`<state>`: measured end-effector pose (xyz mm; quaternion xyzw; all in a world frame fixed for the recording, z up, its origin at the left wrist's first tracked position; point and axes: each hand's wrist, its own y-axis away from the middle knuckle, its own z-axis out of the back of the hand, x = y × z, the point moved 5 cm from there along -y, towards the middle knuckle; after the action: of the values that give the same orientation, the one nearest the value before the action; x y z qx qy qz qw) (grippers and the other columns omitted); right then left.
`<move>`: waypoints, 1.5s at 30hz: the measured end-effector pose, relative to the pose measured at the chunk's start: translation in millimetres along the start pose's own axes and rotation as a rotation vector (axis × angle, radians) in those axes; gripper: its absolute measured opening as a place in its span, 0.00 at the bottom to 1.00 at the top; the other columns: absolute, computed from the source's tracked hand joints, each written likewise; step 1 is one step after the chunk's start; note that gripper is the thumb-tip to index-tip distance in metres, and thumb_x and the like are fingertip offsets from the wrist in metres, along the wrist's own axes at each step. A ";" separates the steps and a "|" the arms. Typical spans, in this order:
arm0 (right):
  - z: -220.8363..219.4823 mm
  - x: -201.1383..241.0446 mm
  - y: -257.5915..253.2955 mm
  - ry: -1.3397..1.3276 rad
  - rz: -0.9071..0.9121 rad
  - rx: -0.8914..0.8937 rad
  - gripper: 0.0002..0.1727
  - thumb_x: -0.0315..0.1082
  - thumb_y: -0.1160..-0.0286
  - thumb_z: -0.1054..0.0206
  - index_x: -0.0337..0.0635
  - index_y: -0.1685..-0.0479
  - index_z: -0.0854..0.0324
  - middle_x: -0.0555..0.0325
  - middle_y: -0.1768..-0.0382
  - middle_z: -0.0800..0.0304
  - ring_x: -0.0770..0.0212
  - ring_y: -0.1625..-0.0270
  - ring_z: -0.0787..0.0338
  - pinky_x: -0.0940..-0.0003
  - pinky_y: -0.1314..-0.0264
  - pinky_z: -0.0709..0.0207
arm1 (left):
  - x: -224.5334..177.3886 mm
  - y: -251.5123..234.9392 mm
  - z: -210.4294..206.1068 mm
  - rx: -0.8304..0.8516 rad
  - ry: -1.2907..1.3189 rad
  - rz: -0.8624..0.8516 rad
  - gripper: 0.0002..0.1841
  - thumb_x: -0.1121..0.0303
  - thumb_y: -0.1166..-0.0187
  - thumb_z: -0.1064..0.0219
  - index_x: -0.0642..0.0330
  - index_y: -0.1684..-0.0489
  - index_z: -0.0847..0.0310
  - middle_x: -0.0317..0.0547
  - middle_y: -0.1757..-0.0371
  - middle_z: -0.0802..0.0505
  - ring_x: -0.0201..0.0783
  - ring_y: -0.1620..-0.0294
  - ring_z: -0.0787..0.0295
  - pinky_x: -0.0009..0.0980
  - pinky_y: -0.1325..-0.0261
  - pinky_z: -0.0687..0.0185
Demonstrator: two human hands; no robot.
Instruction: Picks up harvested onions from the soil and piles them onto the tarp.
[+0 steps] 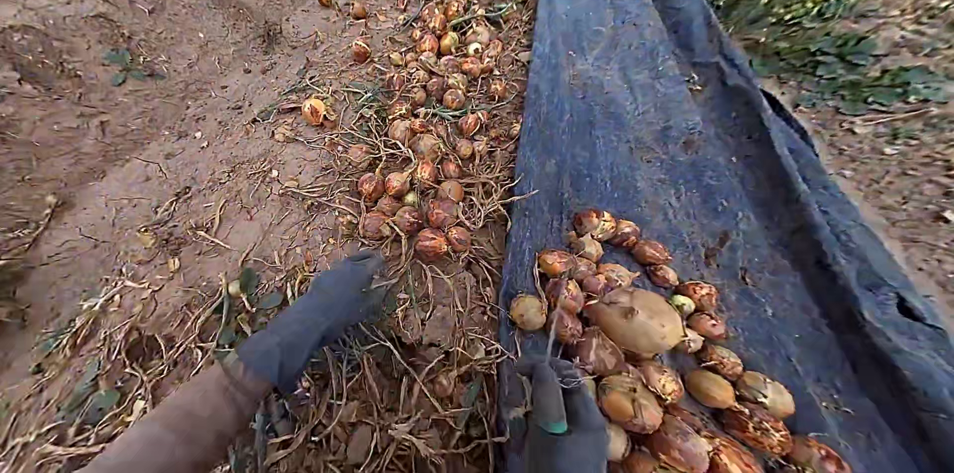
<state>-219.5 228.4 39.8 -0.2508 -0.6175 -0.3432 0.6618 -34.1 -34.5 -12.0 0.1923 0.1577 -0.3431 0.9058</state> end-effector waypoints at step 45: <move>72.9 -37.2 -11.2 -0.509 -0.066 0.117 0.37 0.72 0.19 0.51 0.54 0.28 0.22 0.61 0.80 0.19 0.65 0.87 0.23 0.68 0.87 0.25 | 26.3 -124.4 -27.6 0.000 0.723 0.393 0.32 0.36 0.20 0.35 0.60 0.40 0.16 0.55 0.54 0.09 0.48 0.60 0.11 0.50 0.56 0.14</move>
<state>-275.2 281.8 10.1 -0.2703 -0.7907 -0.2542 0.4869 -104.4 -122.6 -77.0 0.3267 0.4261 -0.0741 0.8404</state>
